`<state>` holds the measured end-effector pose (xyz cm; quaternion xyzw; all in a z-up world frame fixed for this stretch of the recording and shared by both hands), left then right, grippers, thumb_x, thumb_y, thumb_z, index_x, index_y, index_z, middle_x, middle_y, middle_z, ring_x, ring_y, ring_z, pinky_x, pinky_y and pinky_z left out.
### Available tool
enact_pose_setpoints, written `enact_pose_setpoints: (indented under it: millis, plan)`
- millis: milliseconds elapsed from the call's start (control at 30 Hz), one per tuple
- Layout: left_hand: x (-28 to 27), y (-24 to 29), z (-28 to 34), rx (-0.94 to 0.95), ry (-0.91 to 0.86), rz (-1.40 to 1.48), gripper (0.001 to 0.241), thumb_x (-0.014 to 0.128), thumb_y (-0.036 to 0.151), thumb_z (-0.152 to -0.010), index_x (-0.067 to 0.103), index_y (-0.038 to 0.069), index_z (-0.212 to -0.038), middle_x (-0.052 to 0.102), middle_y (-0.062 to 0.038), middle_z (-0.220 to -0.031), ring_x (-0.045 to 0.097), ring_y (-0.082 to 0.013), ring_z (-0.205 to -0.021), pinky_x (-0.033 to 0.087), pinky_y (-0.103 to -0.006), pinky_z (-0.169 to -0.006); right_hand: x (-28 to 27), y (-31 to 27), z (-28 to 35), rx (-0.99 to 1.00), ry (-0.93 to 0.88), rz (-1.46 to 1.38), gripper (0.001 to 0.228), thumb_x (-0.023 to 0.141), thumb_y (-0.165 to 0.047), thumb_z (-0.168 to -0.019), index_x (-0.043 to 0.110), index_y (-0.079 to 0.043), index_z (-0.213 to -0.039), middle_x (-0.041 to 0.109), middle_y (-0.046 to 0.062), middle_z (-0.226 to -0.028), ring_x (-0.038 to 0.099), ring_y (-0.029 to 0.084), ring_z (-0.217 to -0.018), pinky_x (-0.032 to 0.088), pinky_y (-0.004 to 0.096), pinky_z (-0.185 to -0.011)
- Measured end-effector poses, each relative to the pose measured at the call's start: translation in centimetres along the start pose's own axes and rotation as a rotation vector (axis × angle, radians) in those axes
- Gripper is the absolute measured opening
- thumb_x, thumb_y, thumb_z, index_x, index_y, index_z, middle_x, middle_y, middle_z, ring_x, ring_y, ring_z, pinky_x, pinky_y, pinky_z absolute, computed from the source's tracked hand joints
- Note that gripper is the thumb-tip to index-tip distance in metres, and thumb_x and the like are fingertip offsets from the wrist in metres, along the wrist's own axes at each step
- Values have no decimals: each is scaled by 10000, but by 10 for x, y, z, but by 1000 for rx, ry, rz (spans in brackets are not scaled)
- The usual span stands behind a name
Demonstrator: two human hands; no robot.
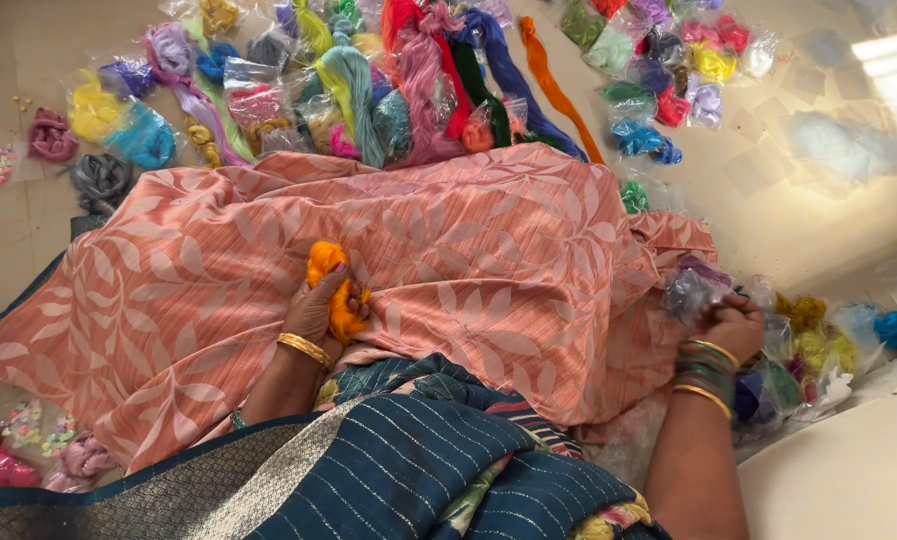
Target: The person is sorting, folding, and bundling colorful fabric strips into packages while sitting on the floor.
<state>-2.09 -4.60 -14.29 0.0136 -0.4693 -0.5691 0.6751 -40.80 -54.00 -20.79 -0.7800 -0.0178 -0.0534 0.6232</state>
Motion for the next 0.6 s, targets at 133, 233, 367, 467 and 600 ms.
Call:
enact_pose_setpoints:
  millis: [133,233,367,467,600]
  plan:
    - [-3,1,0,-9,-14,9,163,683,191,-971,599,98,-1076,656,-45,-759,625,-134,-574,586,-350,-599,-65,45,-75,439,-287,139,221,552,29,-769,715,-61,-888,649,82,-845,591,210,-638,476,360,-557]
    - [0,0,0,-9,-14,2,167,688,195,-970,602,101,-1078,660,-43,-761,631,-134,-579,584,-348,-596,-92,49,-95,434,-556,1129,254,662,-156,-746,753,-20,-939,702,169,-964,631,267,-772,490,403,-688]
    - [-3,-1,-4,2,0,-6,167,694,195,-967,604,106,-1077,663,-41,-760,629,-132,-578,582,-343,-588,-42,-31,-34,-74,-330,1347,310,693,-296,-931,802,-56,-1093,766,255,-1084,735,397,-989,575,463,-903]
    - [1,0,0,-10,-8,4,164,692,192,-966,601,105,-1072,660,-44,-760,626,-135,-576,588,-345,-589,34,-67,12,-310,-514,1502,497,813,-437,-755,747,-53,-1063,722,229,-1075,669,448,-1004,527,577,-794]
    - [2,0,0,-3,-3,29,162,690,185,-964,602,105,-1075,658,-47,-765,625,-137,-579,576,-338,-578,1,25,4,-503,-389,1443,458,722,-431,-876,691,-34,-1103,698,270,-1044,661,480,-957,521,587,-760]
Point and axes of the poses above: each hand's wrist, its own z-axis away from the middle knuckle, its own x-axis out of the palm, y = z × x, the point moved 1 cm from there along -z, towards the middle knuckle
